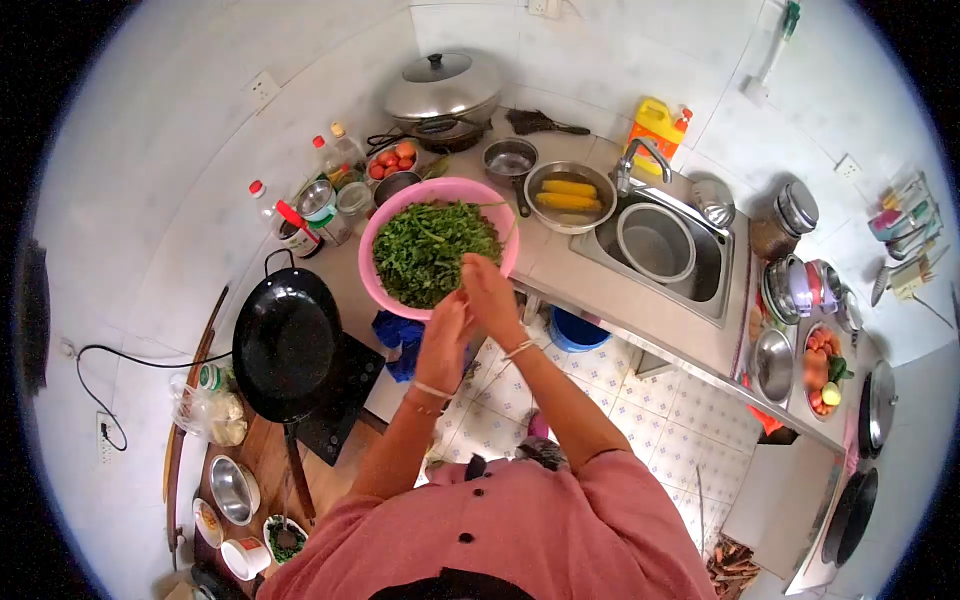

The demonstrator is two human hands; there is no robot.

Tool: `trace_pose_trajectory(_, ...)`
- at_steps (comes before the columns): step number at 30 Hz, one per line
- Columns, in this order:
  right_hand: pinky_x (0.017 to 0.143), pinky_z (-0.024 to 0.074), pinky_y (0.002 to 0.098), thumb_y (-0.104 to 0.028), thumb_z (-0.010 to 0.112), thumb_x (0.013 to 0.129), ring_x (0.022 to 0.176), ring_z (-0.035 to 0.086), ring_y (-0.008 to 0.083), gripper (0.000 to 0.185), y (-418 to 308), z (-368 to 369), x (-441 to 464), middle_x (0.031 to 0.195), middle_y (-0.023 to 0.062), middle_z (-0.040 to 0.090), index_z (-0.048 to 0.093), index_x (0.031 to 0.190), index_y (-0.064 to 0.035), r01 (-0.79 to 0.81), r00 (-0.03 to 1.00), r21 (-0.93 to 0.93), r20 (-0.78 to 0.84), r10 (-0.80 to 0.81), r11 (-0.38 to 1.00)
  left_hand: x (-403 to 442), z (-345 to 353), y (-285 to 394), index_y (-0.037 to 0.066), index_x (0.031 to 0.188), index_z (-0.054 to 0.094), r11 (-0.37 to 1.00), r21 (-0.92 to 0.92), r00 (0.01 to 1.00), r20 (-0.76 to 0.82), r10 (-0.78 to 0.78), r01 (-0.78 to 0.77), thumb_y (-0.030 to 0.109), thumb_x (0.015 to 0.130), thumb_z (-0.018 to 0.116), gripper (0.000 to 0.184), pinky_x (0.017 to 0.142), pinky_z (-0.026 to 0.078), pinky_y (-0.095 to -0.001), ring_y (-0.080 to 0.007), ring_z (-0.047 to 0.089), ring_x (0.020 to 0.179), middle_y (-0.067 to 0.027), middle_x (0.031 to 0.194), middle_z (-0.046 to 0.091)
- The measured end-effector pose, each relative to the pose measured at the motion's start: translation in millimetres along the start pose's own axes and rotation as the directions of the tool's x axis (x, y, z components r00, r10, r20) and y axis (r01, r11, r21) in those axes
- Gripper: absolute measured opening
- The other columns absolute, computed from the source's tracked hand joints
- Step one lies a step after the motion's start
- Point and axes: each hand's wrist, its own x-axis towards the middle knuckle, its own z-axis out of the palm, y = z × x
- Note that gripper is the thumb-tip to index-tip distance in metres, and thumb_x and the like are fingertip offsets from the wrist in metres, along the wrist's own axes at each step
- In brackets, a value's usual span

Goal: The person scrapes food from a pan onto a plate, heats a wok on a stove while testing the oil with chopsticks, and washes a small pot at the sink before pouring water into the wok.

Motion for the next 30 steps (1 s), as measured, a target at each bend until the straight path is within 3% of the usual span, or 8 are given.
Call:
trace_pose_trajectory(8, 0.072, 0.0455, 0.0290, -0.023, 0.050, 0.089, 0.078, 0.058, 0.0174, 0.030, 79, -124, 74, 0.089, 0.0113, 0.063, 0.058, 0.105, 0.0007, -0.075, 0.980, 0.064, -0.181, 0.086, 0.995, 124, 104, -50, 0.006, 0.112, 0.048, 0.949, -0.268, 0.973, -0.109, -0.202, 0.167, 0.016, 0.091, 0.048, 0.024, 0.085, 0.040, -0.0264, -0.0147, 0.050, 0.103, -0.0035, 0.105, 0.052)
trace_pose_trajectory(11, 0.073, 0.0453, 0.0265, -0.022, 0.050, 0.090, 0.082, 0.056, 0.0131, 0.029, 91, -123, 103, 0.092, 0.0071, 0.062, 0.058, 0.105, 0.0014, -0.186, 0.967, 0.260, -0.123, 0.223, 0.948, 196, 76, -79, 0.004, 0.104, 0.048, 0.699, 0.679, 0.975, 0.159, 0.157, -0.223, 0.011, 0.087, 0.050, 0.019, 0.084, 0.042, -0.0305, -0.0169, 0.051, 0.101, -0.0056, 0.099, 0.050)
trace_pose_trajectory(13, 0.070, 0.0451, 0.0240, -0.020, 0.049, 0.090, 0.079, 0.056, 0.0112, 0.026, 106, -118, 123, 0.089, 0.0049, 0.060, 0.057, 0.100, 0.0027, -0.268, 0.949, 0.277, -0.093, 0.303, 0.923, 225, 85, -60, 0.003, 0.097, 0.051, 0.161, 0.932, 0.919, 0.272, 0.284, -0.325, 0.012, 0.088, 0.047, 0.013, 0.079, 0.044, -0.0361, -0.0181, 0.054, 0.091, -0.0065, 0.097, 0.053)
trace_pose_trajectory(17, 0.056, 0.0398, 0.0244, -0.018, 0.047, 0.087, 0.062, 0.045, 0.0092, 0.016, 149, -97, 156, 0.069, -0.0015, 0.047, 0.056, 0.088, -0.0039, -0.410, 0.909, 0.292, 0.044, 0.416, 0.864, 330, 51, -126, 0.002, 0.096, 0.054, 0.929, 0.313, 0.980, 0.103, 0.172, -0.196, 0.019, 0.087, 0.051, 0.020, 0.074, 0.044, -0.0378, -0.0200, 0.056, 0.086, -0.0090, 0.095, 0.059)
trace_pose_trajectory(19, 0.056, 0.0391, 0.0245, -0.017, 0.046, 0.086, 0.061, 0.044, 0.0092, 0.015, 204, -78, 173, 0.069, -0.0017, 0.046, 0.056, 0.090, -0.0050, -0.367, 0.928, 0.152, -0.010, 0.372, 0.918, 342, 95, -70, -0.001, 0.104, 0.056, 0.892, -0.234, 0.836, -0.318, -0.447, 0.387, 0.029, 0.086, 0.054, 0.035, 0.077, 0.044, -0.0388, -0.0217, 0.057, 0.091, -0.0129, 0.097, 0.062)
trace_pose_trajectory(24, 0.060, 0.0387, 0.0244, -0.020, 0.044, 0.090, 0.069, 0.043, 0.0100, 0.024, 173, -60, 198, 0.082, 0.0000, 0.046, 0.049, 0.108, -0.0056, -0.672, 0.723, 0.289, 0.055, 0.689, 0.682, 423, 52, -142, -0.010, 0.108, 0.053, 0.828, 0.284, 0.766, -0.596, -0.243, 0.484, 0.027, 0.078, 0.054, 0.048, 0.084, 0.043, -0.0347, -0.0321, 0.057, 0.100, -0.0242, 0.110, 0.058)
trace_pose_trajectory(28, 0.066, 0.0402, 0.0269, -0.019, 0.047, 0.090, 0.073, 0.047, 0.0110, 0.024, 180, -53, 216, 0.089, 0.0020, 0.051, 0.045, 0.110, -0.0064, -0.732, 0.645, 0.385, 0.125, 0.754, 0.562, 454, 8, -198, -0.004, 0.108, 0.056, 0.611, 0.374, 0.703, -0.521, -0.484, 0.698, 0.034, 0.082, 0.051, 0.047, 0.083, 0.040, -0.0395, -0.0265, 0.054, 0.094, -0.0164, 0.109, 0.059)
trace_pose_trajectory(30, 0.067, 0.0415, 0.0273, -0.017, 0.049, 0.089, 0.076, 0.049, 0.0137, 0.023, 185, -46, 220, 0.091, 0.0046, 0.052, 0.046, 0.108, -0.0041, -0.701, 0.662, 0.432, 0.100, 0.742, 0.568, 467, -17, -238, -0.004, 0.104, 0.058, 0.523, 0.707, 0.869, -0.290, -0.400, 0.477, 0.028, 0.083, 0.050, 0.039, 0.080, 0.043, -0.0403, -0.0295, 0.055, 0.096, -0.0194, 0.108, 0.059)
